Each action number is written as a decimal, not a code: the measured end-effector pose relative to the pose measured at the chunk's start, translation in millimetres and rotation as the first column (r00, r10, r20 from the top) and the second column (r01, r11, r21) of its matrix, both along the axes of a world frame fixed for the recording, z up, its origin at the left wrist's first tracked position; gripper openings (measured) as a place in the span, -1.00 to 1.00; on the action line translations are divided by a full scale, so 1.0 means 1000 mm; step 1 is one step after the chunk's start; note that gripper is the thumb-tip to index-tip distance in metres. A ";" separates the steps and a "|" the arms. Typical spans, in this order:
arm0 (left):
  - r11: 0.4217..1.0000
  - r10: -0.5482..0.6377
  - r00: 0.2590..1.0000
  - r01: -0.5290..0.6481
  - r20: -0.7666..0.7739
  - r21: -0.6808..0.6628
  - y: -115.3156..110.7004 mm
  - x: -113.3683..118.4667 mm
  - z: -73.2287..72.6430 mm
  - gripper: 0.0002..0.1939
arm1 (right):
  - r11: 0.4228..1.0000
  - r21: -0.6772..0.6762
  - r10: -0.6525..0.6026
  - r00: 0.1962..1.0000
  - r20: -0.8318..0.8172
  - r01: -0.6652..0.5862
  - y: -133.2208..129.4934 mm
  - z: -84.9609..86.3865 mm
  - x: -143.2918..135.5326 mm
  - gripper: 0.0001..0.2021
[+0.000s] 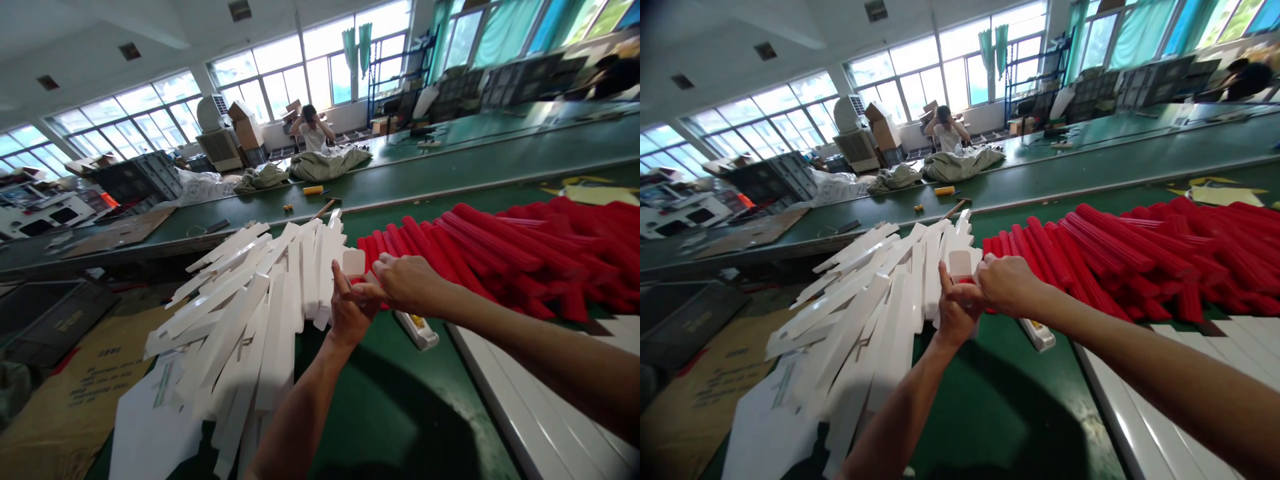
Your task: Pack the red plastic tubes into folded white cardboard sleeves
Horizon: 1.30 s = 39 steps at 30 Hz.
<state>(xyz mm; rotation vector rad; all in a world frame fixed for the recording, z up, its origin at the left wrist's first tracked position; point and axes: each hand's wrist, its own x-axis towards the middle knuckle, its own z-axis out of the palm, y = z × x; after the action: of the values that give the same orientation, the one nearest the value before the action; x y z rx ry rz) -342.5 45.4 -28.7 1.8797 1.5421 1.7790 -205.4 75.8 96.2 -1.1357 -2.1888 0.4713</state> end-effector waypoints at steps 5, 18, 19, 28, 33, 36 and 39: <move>0.998 0.053 0.998 -0.053 0.022 -0.036 0.007 -0.001 0.007 0.06 | 0.899 -0.434 -0.206 0.820 -0.533 -0.056 0.013 -0.064 0.014 -0.47; 0.994 -0.108 0.993 0.109 -0.045 0.031 0.021 0.016 -0.013 -0.34 | 0.769 -0.491 -0.352 0.369 -0.860 -0.409 0.010 -0.092 -0.022 -0.65; 0.991 -0.130 0.991 0.131 -0.017 0.038 0.020 0.016 -0.010 -0.39 | 0.777 -0.492 -0.363 0.358 -0.860 -0.394 0.012 -0.093 -0.022 -0.68; 0.947 -0.284 0.856 0.321 0.432 -0.013 0.019 0.016 0.024 -0.69 | 0.831 -0.491 -0.412 0.305 -0.859 -0.260 0.013 -0.087 -0.036 -0.77; 0.918 -0.343 0.806 0.397 0.483 -0.012 0.019 0.018 0.021 -0.51 | 0.896 -0.393 -0.298 0.375 -0.878 -0.207 0.015 -0.088 -0.035 -0.77; 0.938 -0.300 0.879 0.342 0.372 -0.052 0.015 0.017 0.023 -0.63 | 0.941 -0.332 -0.281 0.406 -0.870 -0.061 0.016 -0.088 -0.035 -0.89; 0.969 -0.242 0.941 0.244 0.236 0.020 0.012 0.015 0.024 -0.56 | 0.960 -0.276 -0.273 0.402 -0.874 0.050 0.014 -0.089 -0.037 -0.83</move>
<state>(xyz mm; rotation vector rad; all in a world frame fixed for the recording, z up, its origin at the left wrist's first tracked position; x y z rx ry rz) -327.8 57.4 -4.8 1.6933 1.1784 1.8011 -242.8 90.0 6.7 -0.8400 -1.0368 0.9787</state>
